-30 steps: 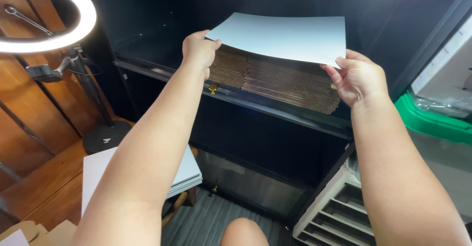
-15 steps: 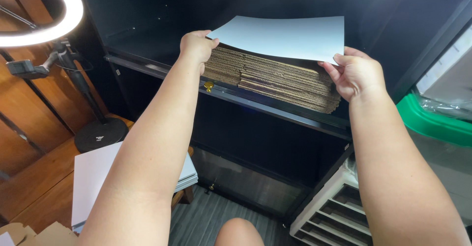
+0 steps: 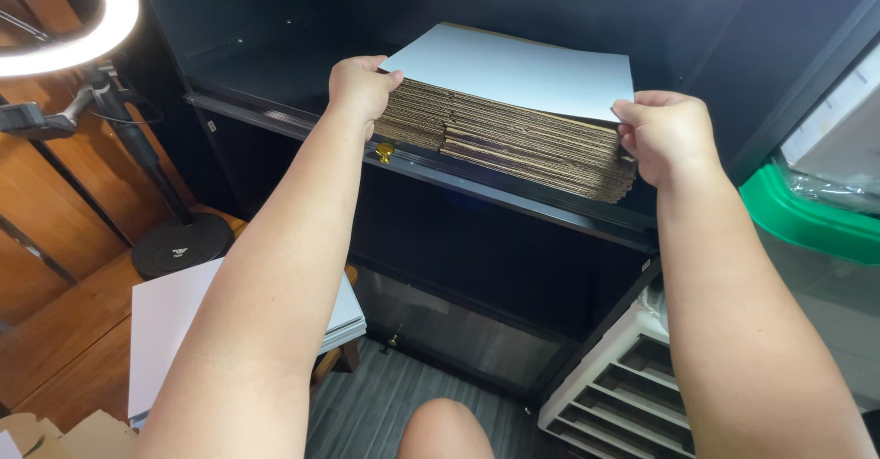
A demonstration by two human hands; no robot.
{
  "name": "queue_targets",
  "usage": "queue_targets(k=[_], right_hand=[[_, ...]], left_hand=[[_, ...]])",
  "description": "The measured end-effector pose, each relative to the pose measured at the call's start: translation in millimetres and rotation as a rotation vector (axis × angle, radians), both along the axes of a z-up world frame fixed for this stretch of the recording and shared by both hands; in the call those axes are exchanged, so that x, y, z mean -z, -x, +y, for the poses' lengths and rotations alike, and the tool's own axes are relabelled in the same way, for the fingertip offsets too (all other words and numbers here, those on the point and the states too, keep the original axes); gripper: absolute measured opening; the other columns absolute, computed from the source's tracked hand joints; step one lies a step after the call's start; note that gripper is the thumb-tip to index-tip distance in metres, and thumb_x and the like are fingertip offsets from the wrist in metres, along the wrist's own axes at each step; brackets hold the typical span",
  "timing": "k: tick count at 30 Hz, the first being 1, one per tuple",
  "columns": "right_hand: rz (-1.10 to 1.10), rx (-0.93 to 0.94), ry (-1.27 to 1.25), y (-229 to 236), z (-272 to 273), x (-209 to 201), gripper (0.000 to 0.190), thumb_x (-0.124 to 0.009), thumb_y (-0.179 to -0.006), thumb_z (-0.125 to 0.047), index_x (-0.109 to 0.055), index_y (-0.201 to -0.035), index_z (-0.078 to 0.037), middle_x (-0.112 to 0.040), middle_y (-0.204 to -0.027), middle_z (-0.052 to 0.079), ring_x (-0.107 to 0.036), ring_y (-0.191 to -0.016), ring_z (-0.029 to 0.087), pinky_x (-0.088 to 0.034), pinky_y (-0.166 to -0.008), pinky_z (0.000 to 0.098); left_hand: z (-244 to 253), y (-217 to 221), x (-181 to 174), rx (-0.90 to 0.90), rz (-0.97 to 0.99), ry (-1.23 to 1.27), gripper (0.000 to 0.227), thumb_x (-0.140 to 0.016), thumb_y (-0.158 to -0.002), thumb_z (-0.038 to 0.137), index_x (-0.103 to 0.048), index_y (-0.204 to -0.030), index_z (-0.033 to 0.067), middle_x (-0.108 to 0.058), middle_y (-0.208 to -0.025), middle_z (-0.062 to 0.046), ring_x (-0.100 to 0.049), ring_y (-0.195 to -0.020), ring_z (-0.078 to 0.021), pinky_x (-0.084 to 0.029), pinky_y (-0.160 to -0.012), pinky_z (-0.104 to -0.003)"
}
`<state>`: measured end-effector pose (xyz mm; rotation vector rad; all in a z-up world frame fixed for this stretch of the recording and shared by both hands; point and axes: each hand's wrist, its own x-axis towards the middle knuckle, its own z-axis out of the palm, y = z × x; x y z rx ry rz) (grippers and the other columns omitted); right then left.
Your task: The person repeatedly picks up flat cardboard sheets from a stack on a wooden surface and places them onto a black shelf. The person also handles white sheets, stacking them on the same shelf.
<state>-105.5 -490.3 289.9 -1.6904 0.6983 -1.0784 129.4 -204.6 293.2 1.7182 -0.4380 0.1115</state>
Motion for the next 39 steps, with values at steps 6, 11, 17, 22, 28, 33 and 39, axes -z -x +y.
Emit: queue_targets(k=[6, 11, 17, 22, 28, 33, 39], right_hand=[[0.099, 0.059, 0.097, 22.0, 29.6, -4.1, 0.032, -0.087, -0.086, -0.015, -0.075, -0.113, -0.003, -0.071, -0.084, 0.013, -0.07, -0.07, 0.01, -0.065, -0.059, 0.0198], [0.226, 0.068, -0.07, 26.5, 42.0, -24.2, 0.035, -0.085, -0.086, -0.031, -0.074, -0.118, -0.02, -0.066, -0.078, -0.001, -0.059, -0.062, 0.006, -0.044, -0.055, 0.0232], [0.225, 0.072, 0.041, 28.7, 47.3, -20.9, 0.008, -0.083, -0.09, -0.025, -0.077, -0.091, -0.02, -0.065, -0.072, -0.003, -0.057, -0.062, 0.004, -0.044, -0.055, 0.021], [0.259, 0.086, 0.073, 29.7, 45.6, -17.1, 0.01, -0.083, -0.091, -0.026, -0.077, -0.089, -0.019, -0.061, -0.064, 0.0, -0.056, -0.057, 0.005, -0.037, -0.048, 0.0253], [0.153, 0.056, 0.326, 32.8, 42.9, 3.2, 0.009, -0.076, -0.094, -0.005, -0.078, -0.103, -0.005, -0.069, -0.08, 0.013, -0.069, -0.073, 0.016, -0.06, -0.06, 0.0283], [-0.075, 0.241, 0.727, 35.3, 65.0, 5.3, 0.008, -0.083, -0.097, -0.009, -0.082, -0.102, -0.016, -0.056, -0.086, 0.0, -0.059, -0.081, 0.017, -0.05, -0.07, 0.0281], [-0.375, -0.059, 0.741, 20.5, 137.3, 20.9, 0.006, -0.08, -0.098, -0.005, -0.081, -0.104, -0.006, -0.055, -0.087, 0.01, -0.057, -0.062, 0.015, -0.046, -0.058, 0.0266]], left_hand=[[-4.3, -15.2, 5.5, 0.005, -0.035, -0.024, 0.044, -0.078, -0.094, 0.02, -0.067, -0.133, 0.0025, -0.072, -0.124, -0.021, -0.063, -0.127, -0.0382, -0.052, -0.106, -0.053], [-2.7, -11.8, 3.4, 0.022, 0.035, 0.005, 0.049, -0.078, -0.091, 0.019, -0.066, -0.137, 0.0086, -0.065, -0.142, -0.013, -0.065, -0.129, -0.0278, -0.053, -0.109, -0.037], [-3.0, -17.2, 9.3, -0.021, -0.081, -0.063, 0.048, -0.078, -0.091, 0.026, -0.068, -0.135, 0.0098, -0.068, -0.136, -0.011, -0.067, -0.123, -0.0248, -0.053, -0.105, -0.035], [-0.6, -10.2, 5.8, -0.035, -0.107, -0.15, 0.049, -0.074, -0.095, 0.03, -0.065, -0.139, 0.0107, -0.065, -0.142, -0.012, -0.063, -0.129, -0.0276, -0.051, -0.108, -0.039], [1.5, -20.2, 13.6, -0.039, -0.175, -0.28, 0.054, -0.071, -0.099, 0.042, -0.063, -0.141, 0.0086, -0.071, -0.129, -0.012, -0.063, -0.129, -0.0302, -0.053, -0.106, -0.045], [26.6, 11.0, 15.8, -0.075, -0.125, -0.204, 0.067, -0.072, -0.099, 0.042, -0.054, -0.148, -0.0005, -0.063, -0.142, -0.019, -0.055, -0.138, -0.0354, -0.047, -0.112, -0.05], [79.4, 46.8, 59.8, 0.042, -0.059, -0.034, 0.067, -0.076, -0.094, 0.03, -0.053, -0.145, -0.0067, -0.058, -0.144, -0.028, -0.054, -0.138, -0.0386, -0.047, -0.114, -0.049]])
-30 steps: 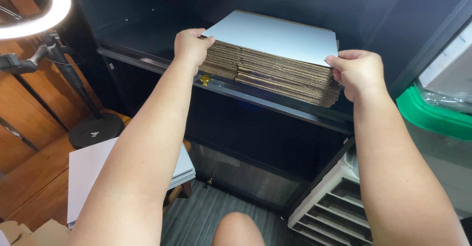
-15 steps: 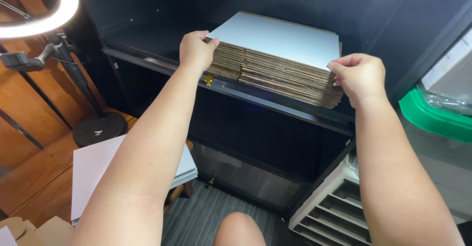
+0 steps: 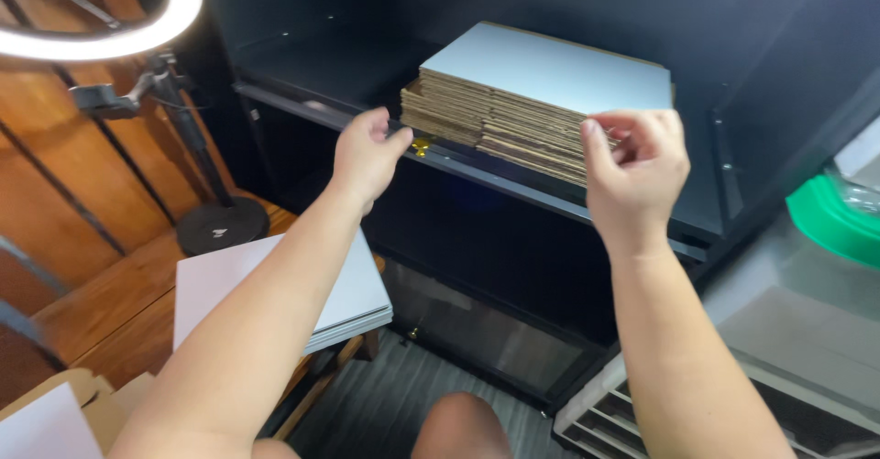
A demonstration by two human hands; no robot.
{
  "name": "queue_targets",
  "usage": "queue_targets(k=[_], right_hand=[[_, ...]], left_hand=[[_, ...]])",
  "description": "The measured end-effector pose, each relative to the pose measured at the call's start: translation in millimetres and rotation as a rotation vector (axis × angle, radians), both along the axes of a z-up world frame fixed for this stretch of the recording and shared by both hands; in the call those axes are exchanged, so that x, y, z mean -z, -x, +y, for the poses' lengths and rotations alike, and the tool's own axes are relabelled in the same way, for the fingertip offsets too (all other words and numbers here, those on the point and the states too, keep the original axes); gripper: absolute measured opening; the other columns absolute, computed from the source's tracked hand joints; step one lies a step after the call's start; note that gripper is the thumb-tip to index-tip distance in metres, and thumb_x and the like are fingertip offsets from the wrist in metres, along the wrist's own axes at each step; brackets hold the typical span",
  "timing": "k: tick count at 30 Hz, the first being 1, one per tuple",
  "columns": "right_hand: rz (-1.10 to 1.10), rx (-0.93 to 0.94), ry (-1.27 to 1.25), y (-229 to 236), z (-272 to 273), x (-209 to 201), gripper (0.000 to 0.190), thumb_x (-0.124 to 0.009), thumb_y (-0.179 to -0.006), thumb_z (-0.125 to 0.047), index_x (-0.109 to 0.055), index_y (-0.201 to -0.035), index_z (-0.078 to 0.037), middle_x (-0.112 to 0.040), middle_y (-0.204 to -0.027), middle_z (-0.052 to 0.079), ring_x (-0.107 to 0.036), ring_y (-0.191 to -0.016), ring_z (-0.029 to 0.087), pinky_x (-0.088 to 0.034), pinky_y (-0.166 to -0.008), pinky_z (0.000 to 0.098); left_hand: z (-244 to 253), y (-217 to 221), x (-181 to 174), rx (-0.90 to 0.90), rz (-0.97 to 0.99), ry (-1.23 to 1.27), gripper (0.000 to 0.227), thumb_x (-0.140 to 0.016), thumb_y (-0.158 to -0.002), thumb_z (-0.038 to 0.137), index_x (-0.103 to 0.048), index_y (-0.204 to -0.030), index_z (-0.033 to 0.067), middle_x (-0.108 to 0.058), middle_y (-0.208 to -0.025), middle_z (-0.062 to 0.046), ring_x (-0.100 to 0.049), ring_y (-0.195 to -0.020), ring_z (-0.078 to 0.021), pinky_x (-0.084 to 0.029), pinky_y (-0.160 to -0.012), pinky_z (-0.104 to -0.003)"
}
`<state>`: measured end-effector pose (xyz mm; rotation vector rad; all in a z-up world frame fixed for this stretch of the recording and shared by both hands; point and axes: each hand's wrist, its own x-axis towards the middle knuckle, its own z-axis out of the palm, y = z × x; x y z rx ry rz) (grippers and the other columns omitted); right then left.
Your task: The person repeatedly picks up flat cardboard sheets from a stack on a wooden surface and places them onto a black shelf. The person also handles white sheets, stacking them on the same shelf.
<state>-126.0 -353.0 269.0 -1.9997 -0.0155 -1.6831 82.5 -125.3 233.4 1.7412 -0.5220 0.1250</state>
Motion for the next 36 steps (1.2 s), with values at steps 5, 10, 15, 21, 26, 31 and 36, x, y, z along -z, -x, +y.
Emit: queue_targets(k=[5, 10, 15, 21, 26, 31, 36], right_hand=[[0.084, -0.278, -0.144, -39.4, 54.3, 40.6, 0.007, -0.079, -0.096, -0.007, -0.08, -0.103, -0.007, -0.057, -0.084, 0.008, -0.055, -0.065, 0.011, -0.046, -0.06, 0.0229], [0.341, -0.458, -0.394, -95.1, 96.8, 117.0, 0.01, -0.078, -0.092, -0.009, -0.08, -0.102, -0.009, -0.066, -0.07, 0.007, -0.059, -0.055, 0.01, -0.048, -0.052, 0.0207], [0.75, -0.339, -0.423, -133.8, 140.1, 189.6, 0.013, -0.081, -0.088, -0.017, -0.082, -0.101, -0.018, -0.075, -0.085, 0.005, -0.07, -0.076, 0.016, -0.056, -0.068, 0.0304], [1.017, -0.208, -0.322, -149.2, 174.5, 255.6, 0.036, -0.082, -0.084, -0.02, -0.077, -0.119, -0.013, -0.069, -0.104, 0.006, -0.073, -0.098, 0.02, -0.06, -0.089, 0.0335], [1.051, -0.163, -0.317, -153.4, 185.7, 279.0, 0.051, -0.087, -0.081, -0.03, -0.075, -0.126, -0.009, -0.068, -0.106, 0.008, -0.074, -0.101, 0.023, -0.06, -0.091, 0.0357], [1.065, -0.096, -0.321, -151.0, 192.0, 290.8, 0.058, -0.089, -0.081, -0.035, -0.074, -0.129, -0.007, -0.069, -0.104, 0.008, -0.074, -0.099, 0.022, -0.06, -0.09, 0.0352], [1.026, -0.093, -0.352, -139.2, 196.8, 286.6, 0.053, -0.084, -0.089, -0.031, -0.072, -0.133, -0.005, -0.068, -0.111, 0.011, -0.072, -0.106, 0.025, -0.058, -0.095, 0.0375]], left_hand=[[65.3, 30.7, 59.8, 0.036, 0.2, 0.11, 0.063, -0.077, -0.092, 0.025, -0.055, -0.143, -0.007, -0.056, -0.145, -0.032, -0.05, -0.142, -0.0427, -0.046, -0.114, -0.052], [156.6, 53.1, 109.4, -0.171, 0.264, 0.102, 0.052, -0.08, -0.089, 0.022, -0.066, -0.135, 0.0023, -0.062, -0.14, -0.024, -0.056, -0.138, -0.0355, -0.048, -0.112, -0.046], [232.9, 63.8, 152.1, -0.472, 0.378, -0.041, 0.046, -0.076, -0.093, 0.031, -0.068, -0.135, 0.0145, -0.061, -0.138, -0.021, -0.054, -0.138, -0.033, -0.045, -0.113, -0.049], [295.6, 38.8, 256.1, -0.702, 0.212, -0.321, 0.043, -0.081, -0.087, 0.028, -0.073, -0.126, 0.0147, -0.063, -0.131, -0.011, -0.063, -0.127, -0.0298, -0.051, -0.108, -0.042], [309.5, 30.8, 300.8, -0.743, 0.131, -0.44, 0.052, -0.084, -0.083, 0.026, -0.072, -0.131, 0.0095, -0.062, -0.13, -0.013, -0.064, -0.125, -0.0338, -0.052, -0.107, -0.042], [310.6, 34.4, 294.5, -0.73, 0.168, -0.439, 0.06, -0.082, -0.086, 0.024, -0.066, -0.14, 0.0032, -0.061, -0.132, -0.018, -0.062, -0.127, -0.0382, -0.051, -0.109, -0.044], [316.2, 34.0, 293.2, -0.673, 0.264, -0.453, 0.073, -0.085, -0.083, 0.036, -0.062, -0.144, 0.0043, -0.058, -0.137, -0.014, -0.061, -0.13, -0.0335, -0.051, -0.108, -0.039]])
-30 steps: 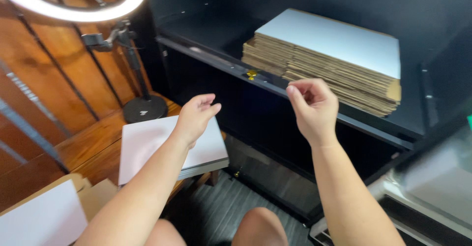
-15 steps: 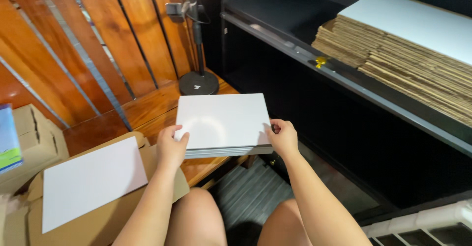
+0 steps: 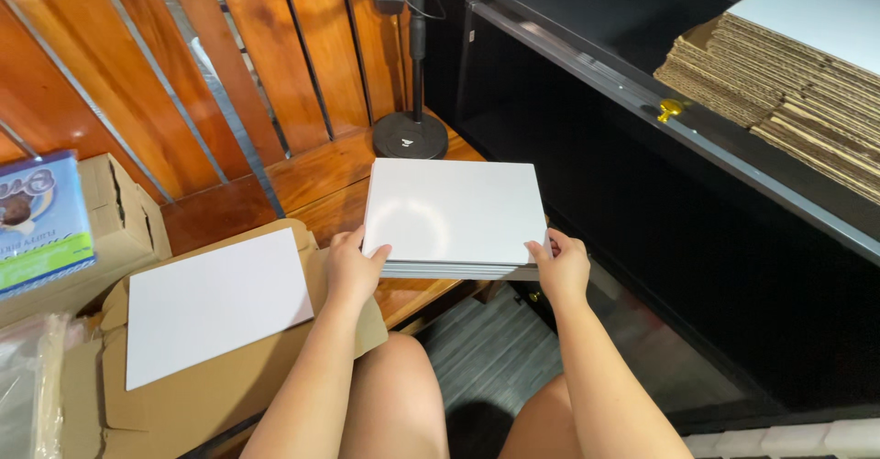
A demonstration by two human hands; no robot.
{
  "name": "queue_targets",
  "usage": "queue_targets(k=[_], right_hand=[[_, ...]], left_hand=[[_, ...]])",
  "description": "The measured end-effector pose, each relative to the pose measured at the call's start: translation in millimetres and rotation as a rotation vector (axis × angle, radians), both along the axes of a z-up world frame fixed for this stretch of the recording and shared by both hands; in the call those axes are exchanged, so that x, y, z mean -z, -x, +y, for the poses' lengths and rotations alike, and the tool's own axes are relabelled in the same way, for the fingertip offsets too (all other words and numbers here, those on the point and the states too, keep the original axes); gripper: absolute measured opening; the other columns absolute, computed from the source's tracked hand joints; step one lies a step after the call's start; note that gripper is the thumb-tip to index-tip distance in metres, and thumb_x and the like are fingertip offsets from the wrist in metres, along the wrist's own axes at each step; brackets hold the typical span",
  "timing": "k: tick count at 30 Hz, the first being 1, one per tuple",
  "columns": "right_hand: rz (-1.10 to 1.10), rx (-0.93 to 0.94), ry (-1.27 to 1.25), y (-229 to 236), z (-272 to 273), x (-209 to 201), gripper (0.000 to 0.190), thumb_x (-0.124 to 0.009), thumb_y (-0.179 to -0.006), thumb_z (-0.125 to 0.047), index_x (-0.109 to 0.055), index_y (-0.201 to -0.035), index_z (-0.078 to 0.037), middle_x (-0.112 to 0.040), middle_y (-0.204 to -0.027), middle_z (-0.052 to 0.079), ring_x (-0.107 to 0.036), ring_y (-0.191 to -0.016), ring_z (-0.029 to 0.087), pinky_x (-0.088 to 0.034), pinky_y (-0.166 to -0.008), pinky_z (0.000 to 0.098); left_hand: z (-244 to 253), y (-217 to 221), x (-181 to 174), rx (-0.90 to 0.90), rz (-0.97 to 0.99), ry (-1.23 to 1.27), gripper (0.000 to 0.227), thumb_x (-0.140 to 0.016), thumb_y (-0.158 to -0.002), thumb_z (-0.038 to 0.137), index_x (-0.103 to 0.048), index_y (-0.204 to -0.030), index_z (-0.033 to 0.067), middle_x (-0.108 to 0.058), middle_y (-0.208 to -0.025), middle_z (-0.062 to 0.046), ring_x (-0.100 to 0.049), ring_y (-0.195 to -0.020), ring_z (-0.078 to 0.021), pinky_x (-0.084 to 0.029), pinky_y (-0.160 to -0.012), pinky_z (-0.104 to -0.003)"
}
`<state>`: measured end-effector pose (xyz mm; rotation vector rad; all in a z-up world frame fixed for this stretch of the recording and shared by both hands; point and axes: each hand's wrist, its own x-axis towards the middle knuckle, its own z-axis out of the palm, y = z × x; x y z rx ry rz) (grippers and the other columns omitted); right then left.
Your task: The person repeatedly picks up flat cardboard sheets from a stack on a wooden surface and places them onto a black shelf. The person also handles white sheets, stacking them on the same shelf.
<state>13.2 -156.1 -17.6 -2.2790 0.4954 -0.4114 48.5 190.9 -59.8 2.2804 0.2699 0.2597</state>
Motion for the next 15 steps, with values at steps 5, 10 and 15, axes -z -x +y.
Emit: queue_targets(k=[5, 10, 15], right_hand=[[-0.012, 0.005, 0.026, -4.3, -1.5, 10.1, 0.051, -0.083, -0.091, -0.031, -0.071, -0.133, -0.005, -0.067, -0.112, 0.01, -0.071, -0.107, 0.024, -0.058, -0.096, 0.0371], [-0.022, 0.012, 0.04, -5.9, -2.6, 18.2, 0.05, -0.082, -0.092, -0.032, -0.071, -0.134, -0.007, -0.067, -0.113, 0.008, -0.071, -0.108, 0.023, -0.057, -0.097, 0.0366], [-0.037, 0.012, 0.07, -7.2, -3.0, 21.5, 0.049, -0.081, -0.093, -0.032, -0.072, -0.133, -0.006, -0.066, -0.113, 0.009, -0.071, -0.108, 0.025, -0.057, -0.097, 0.0381]], left_hand=[[-3.2, 25.1, -39.6, 0.045, 0.033, 0.097, 0.088, -0.091, -0.073, 0.039, -0.059, -0.147, 0.0031, -0.056, -0.141, -0.016, -0.057, -0.134, -0.0359, -0.049, -0.11, -0.039], [-5.0, 33.6, -51.0, 0.063, 0.097, 0.111, 0.101, -0.097, -0.066, 0.037, -0.054, -0.151, 0.0027, -0.053, -0.145, -0.016, -0.053, -0.138, -0.0331, -0.047, -0.11, -0.037], [-5.9, 32.1, -48.2, 0.033, 0.078, 0.132, 0.097, -0.097, -0.068, 0.033, -0.056, -0.149, 0.001, -0.054, -0.144, -0.016, -0.054, -0.137, -0.0328, -0.047, -0.109, -0.037]])
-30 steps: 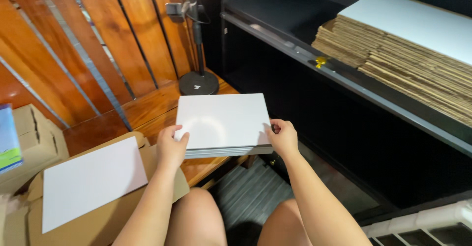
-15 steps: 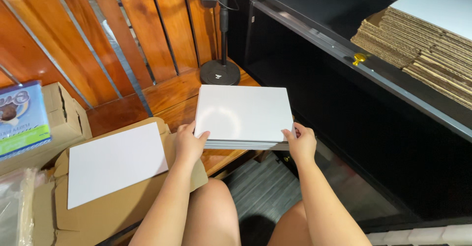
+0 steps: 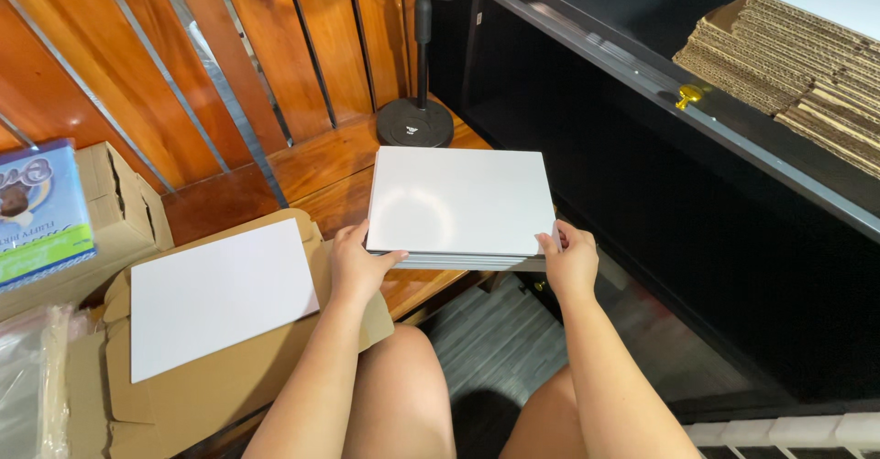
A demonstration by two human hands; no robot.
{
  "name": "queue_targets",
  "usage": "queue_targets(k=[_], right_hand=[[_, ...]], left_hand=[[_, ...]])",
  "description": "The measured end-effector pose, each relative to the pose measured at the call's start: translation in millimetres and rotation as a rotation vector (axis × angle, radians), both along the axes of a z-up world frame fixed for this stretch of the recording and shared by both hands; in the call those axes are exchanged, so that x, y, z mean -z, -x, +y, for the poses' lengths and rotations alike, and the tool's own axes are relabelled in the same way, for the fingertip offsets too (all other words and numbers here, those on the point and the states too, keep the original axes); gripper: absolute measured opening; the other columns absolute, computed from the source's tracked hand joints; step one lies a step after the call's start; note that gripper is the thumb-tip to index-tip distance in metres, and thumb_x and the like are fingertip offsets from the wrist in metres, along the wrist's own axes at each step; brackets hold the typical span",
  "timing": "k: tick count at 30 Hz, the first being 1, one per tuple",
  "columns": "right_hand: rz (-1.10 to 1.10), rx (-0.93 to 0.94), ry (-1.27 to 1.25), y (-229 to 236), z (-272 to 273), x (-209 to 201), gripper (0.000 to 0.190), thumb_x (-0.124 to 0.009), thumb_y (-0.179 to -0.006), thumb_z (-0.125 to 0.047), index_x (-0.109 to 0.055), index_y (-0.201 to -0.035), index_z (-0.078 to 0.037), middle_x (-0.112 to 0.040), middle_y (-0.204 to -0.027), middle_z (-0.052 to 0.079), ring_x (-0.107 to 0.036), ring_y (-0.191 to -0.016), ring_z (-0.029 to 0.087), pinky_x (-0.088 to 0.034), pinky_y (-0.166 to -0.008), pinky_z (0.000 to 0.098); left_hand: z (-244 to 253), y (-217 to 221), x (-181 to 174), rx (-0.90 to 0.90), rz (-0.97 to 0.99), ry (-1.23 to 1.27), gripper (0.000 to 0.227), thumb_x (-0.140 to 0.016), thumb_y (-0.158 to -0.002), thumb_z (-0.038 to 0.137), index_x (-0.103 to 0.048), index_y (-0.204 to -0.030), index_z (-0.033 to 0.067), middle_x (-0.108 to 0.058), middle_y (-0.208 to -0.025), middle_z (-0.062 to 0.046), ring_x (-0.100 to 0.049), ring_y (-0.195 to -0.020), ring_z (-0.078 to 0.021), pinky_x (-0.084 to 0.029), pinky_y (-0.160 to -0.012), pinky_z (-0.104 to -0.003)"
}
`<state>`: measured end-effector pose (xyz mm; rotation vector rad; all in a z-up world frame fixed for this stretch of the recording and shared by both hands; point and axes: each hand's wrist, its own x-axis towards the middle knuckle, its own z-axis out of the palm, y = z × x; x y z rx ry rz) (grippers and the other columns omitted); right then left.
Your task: The person repeatedly picks up flat cardboard sheets from a stack on a wooden surface and places them onto a black shelf. The person also handles white sheets, stacking them on the same shelf.
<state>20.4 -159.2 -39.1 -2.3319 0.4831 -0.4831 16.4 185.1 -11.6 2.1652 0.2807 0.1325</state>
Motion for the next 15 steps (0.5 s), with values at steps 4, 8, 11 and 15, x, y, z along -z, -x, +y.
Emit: queue_targets(k=[4, 8, 11, 15], right_hand=[[0.003, -0.003, 0.004, -3.6, -3.9, 6.2, 0.047, -0.081, -0.094, -0.032, -0.072, -0.133, -0.007, -0.066, -0.114, 0.008, -0.071, -0.108, 0.024, -0.057, -0.098, 0.0381], [0.012, 0.015, -0.001, -4.7, -3.8, 7.5, 0.047, -0.081, -0.094, -0.032, -0.072, -0.133, -0.009, -0.066, -0.115, 0.007, -0.071, -0.108, 0.023, -0.057, -0.097, 0.0368], [0.015, 0.016, 0.012, -5.7, -3.9, 9.7, 0.047, -0.081, -0.094, -0.032, -0.072, -0.133, -0.009, -0.066, -0.115, 0.007, -0.071, -0.108, 0.024, -0.057, -0.096, 0.0375], [0.011, 0.019, 0.019, -1.2, 0.7, 5.0, 0.045, -0.08, -0.095, -0.031, -0.072, -0.133, -0.008, -0.066, -0.115, 0.008, -0.071, -0.108, 0.024, -0.058, -0.096, 0.0376]], left_hand=[[-2.7, 7.2, -9.8, -0.008, -0.02, 0.014, 0.095, -0.097, -0.068, 0.031, -0.057, -0.148, 0.0004, -0.055, -0.143, -0.018, -0.054, -0.137, -0.0343, -0.047, -0.109, -0.038], [-0.4, 1.9, 3.5, -0.011, -0.031, 0.044, 0.096, -0.097, -0.067, 0.031, -0.056, -0.15, 0.0033, -0.053, -0.146, -0.016, -0.053, -0.138, -0.0357, -0.045, -0.112, -0.04], [1.9, 0.5, 8.1, -0.007, -0.036, 0.041, 0.097, -0.097, -0.066, 0.031, -0.056, -0.15, 0.0037, -0.053, -0.146, -0.016, -0.053, -0.138, -0.0366, -0.045, -0.112, -0.04], [1.4, 2.0, 4.3, 0.002, -0.05, 0.031, 0.096, -0.096, -0.065, 0.029, -0.057, -0.149, 0.0055, -0.054, -0.146, -0.015, -0.054, -0.137, -0.0363, -0.045, -0.113, -0.041]])
